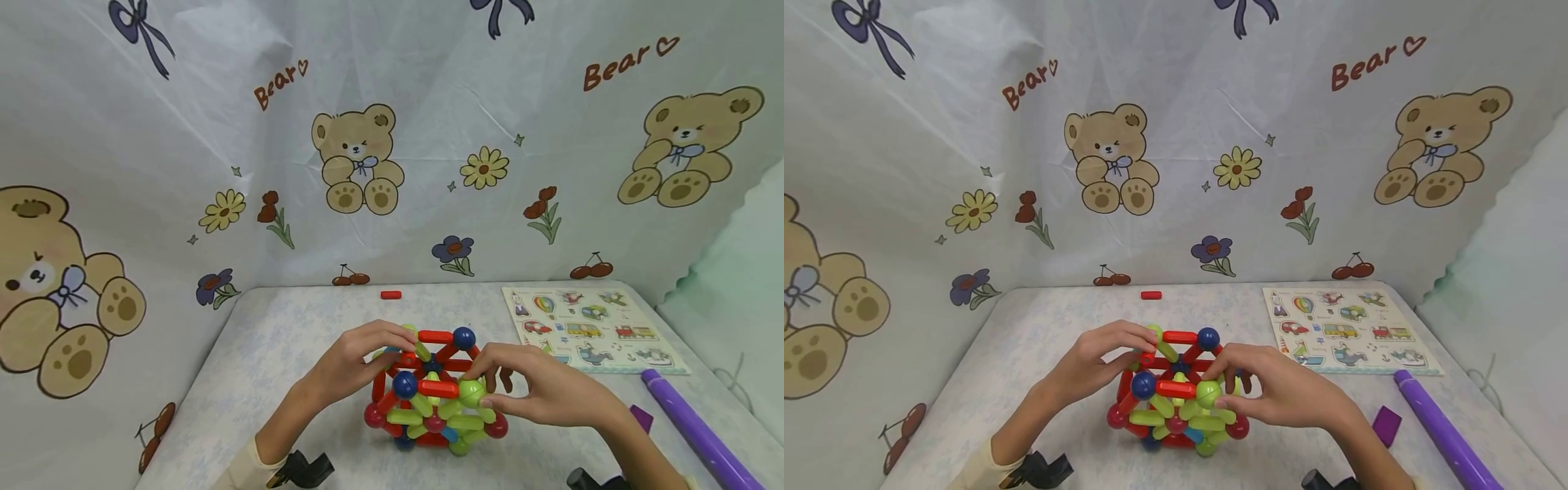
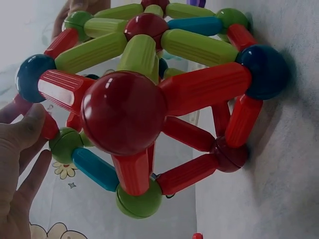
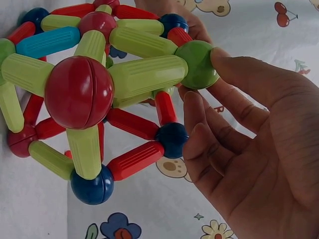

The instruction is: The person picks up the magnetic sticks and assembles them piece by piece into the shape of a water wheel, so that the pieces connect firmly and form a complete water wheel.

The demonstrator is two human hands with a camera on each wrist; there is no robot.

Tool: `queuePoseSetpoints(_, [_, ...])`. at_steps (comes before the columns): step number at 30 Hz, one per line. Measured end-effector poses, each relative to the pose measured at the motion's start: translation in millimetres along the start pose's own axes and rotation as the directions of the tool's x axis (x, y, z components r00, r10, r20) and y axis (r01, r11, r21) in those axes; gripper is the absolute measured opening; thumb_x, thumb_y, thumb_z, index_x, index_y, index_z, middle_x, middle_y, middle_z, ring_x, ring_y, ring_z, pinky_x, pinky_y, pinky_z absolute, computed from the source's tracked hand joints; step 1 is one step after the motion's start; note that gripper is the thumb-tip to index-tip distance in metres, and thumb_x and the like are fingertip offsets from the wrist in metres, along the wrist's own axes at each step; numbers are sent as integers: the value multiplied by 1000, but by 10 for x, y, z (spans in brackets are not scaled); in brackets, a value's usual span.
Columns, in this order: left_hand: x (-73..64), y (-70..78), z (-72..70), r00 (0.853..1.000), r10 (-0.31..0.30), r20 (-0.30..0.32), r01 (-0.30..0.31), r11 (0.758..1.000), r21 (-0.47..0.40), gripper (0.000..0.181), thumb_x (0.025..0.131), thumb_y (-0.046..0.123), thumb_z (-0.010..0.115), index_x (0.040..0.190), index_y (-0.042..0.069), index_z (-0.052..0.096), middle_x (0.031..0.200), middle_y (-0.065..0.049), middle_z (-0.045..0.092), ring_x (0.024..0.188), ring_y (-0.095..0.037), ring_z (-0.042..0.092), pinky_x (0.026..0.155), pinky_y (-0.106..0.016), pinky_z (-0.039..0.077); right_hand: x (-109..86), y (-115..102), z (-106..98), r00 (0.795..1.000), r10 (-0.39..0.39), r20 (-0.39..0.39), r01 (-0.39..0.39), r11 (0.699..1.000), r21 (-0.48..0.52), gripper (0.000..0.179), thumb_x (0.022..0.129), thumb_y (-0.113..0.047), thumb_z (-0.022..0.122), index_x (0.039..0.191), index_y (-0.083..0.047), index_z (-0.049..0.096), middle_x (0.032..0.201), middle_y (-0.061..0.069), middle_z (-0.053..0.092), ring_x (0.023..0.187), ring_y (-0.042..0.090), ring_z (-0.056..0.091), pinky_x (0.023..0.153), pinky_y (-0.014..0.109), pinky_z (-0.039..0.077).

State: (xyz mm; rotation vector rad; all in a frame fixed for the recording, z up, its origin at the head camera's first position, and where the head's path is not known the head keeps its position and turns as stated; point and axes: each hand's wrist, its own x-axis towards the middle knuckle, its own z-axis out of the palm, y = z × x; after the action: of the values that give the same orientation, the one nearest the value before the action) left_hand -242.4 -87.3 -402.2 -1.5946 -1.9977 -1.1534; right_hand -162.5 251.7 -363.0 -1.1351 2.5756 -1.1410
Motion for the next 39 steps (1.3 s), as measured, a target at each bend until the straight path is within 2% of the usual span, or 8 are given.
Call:
queuePoseSetpoints(7, [-14,-44,19,1000,12,5,-12,1000,29,42,87,-12,83,123,9,75,130,-8,73,124,-23,70,102,-32,59,9,-5,-11,1000,1,2,-1,1000,-13,26,103,-27,76,127,-32,67,112,-14,71,93,7,64,66,27,56])
queuePoseSetpoints(19, [-38,-133,13,995,92,40,-95,993,74,41,85,-10,86,120,9,77,131,-8,72,124,-23,70,103,-29,57,18,-11,-20,1000,21,10,-21,999,-25,28,102,-29,77,127,-32,67,112,-14,70,93,7,64,66,26,56])
queuePoseSetpoints(27, [-51,-120,-10,985,154,74,-164,975,148,37,84,-7,88,116,9,79,129,-7,73,124,-22,70,104,-28,56,10,-5,-9,1000,29,8,-28,999,-17,28,102,-29,77,127,-33,67,112,-14,70,93,7,64,65,26,56])
queuePoseSetpoints(32, [-50,-105,-25,983,159,93,-172,973,156,37,84,-7,87,116,9,79,129,-6,74,125,-21,70,105,-28,56,1,-3,-4,1000,28,7,-28,1000,-11,28,101,-28,78,127,-33,67,113,-14,70,94,7,64,64,26,56])
queuePoseSetpoints(39, [-33,-72,-37,988,124,96,-138,977,161,39,84,-5,89,118,12,81,128,-3,76,123,-19,70,104,-28,56,-13,-3,-20,999,31,17,-32,999,10,27,102,-28,77,128,-33,67,114,-13,70,95,9,65,67,27,57])
